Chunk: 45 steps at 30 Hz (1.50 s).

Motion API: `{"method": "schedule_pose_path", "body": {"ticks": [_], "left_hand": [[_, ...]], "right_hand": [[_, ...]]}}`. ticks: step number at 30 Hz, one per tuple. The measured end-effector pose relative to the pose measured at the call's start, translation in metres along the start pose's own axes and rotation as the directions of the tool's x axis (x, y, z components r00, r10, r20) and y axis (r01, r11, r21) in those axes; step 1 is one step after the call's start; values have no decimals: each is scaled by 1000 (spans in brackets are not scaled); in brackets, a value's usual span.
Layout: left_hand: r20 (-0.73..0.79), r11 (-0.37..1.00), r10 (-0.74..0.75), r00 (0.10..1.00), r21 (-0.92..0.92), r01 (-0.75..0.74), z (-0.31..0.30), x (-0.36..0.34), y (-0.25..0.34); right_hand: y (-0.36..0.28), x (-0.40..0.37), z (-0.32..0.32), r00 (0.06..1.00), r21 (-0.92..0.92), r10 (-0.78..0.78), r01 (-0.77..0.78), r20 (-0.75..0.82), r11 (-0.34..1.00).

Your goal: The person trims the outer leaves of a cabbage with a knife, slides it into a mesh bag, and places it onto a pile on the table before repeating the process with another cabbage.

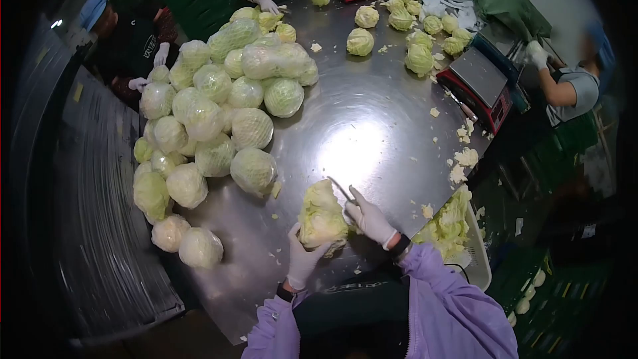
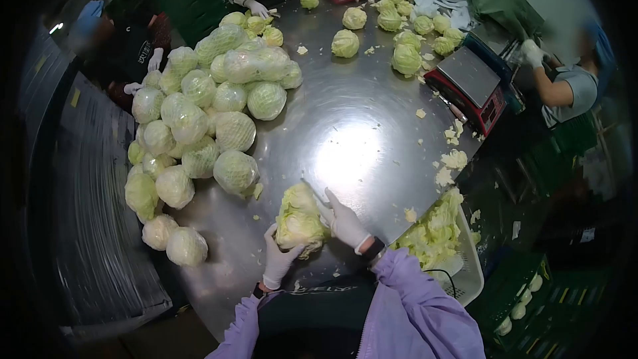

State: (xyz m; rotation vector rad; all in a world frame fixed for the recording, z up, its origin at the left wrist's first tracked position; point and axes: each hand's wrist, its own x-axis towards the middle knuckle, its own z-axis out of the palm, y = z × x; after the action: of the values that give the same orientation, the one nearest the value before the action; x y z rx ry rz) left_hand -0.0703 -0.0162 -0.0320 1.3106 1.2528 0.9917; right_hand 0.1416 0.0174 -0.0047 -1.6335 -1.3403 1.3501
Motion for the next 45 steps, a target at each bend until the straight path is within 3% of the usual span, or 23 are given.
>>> {"method": "schedule_pose_path", "body": {"ticks": [3,4,9,13,17,18,19,21,23,25,26,27,29,31,35,36,37,39,41,42,43,44,45], "left_hand": [[-86,995,7,996,97,1,18,-5,-4],[-101,990,14,995,138,0,21,-5,-6],[-112,961,38,993,275,-6,20,1,-9],[-81,989,-5,997,150,17,13,8,-7],[5,998,4,1000,70,-4,1,10,0],[0,997,11,1000,71,-11,-8,13,-4],[67,997,-52,996,-54,55,-21,17,-9],[139,978,-103,985,-168,126,-43,18,-11],[36,875,-230,972,-429,223,-60,16,-1],[-54,925,-224,973,-327,195,-64,16,-2],[-138,998,-67,988,-12,65,-57,13,-4],[-166,949,108,980,312,-52,-48,12,1],[-228,923,174,958,376,-79,-40,24,-8],[-342,968,120,932,249,-33,-41,43,-30],[-283,1000,-10,959,25,18,-66,69,-37],[-77,864,-223,972,-477,161,-66,69,-13],[204,480,-297,933,-812,331,-66,66,5],[238,418,-282,929,-842,342,-54,58,16],[24,692,-112,993,-716,95,-39,46,22],[218,240,-300,929,-925,295,-41,51,27],[217,229,-300,929,-929,291,-39,52,29],[224,266,-323,919,-911,315,-35,52,30],[232,302,-344,910,-890,341,-31,52,30]], "right_hand": [[0,-31,20,960,-338,-277,253,-24,907],[-4,-36,26,972,-383,-232,204,-27,901],[25,-19,22,973,-340,-229,208,-24,917],[39,-14,18,929,-177,-361,343,-81,923],[40,-20,13,956,-291,-280,244,-86,925],[43,-18,9,995,-63,-85,82,-52,995],[45,-15,8,994,156,101,-105,30,982],[49,-14,14,996,210,85,-85,10,974],[49,-9,21,997,267,72,-66,-14,961],[45,-7,32,997,351,65,-49,-35,935],[43,-6,36,998,353,64,-52,-24,934],[37,-5,38,997,314,66,-51,-36,948],[31,1,37,997,273,60,-47,-39,961],[35,6,28,989,169,144,-135,-38,976],[64,10,15,982,182,124,-97,-142,978],[70,8,10,978,240,124,-82,-168,967],[74,3,-3,978,188,100,-65,-183,980],[70,-17,-30,955,192,128,-77,-269,978],[89,-42,-69,918,-11,92,-104,-387,994],[95,-58,-89,899,-30,138,-165,-416,986],[131,-71,-111,859,-313,-77,-100,-506,944],[136,-91,-134,873,-275,75,-232,-482,933],[163,-107,-155,857,-572,-192,-138,-478,808]]}}
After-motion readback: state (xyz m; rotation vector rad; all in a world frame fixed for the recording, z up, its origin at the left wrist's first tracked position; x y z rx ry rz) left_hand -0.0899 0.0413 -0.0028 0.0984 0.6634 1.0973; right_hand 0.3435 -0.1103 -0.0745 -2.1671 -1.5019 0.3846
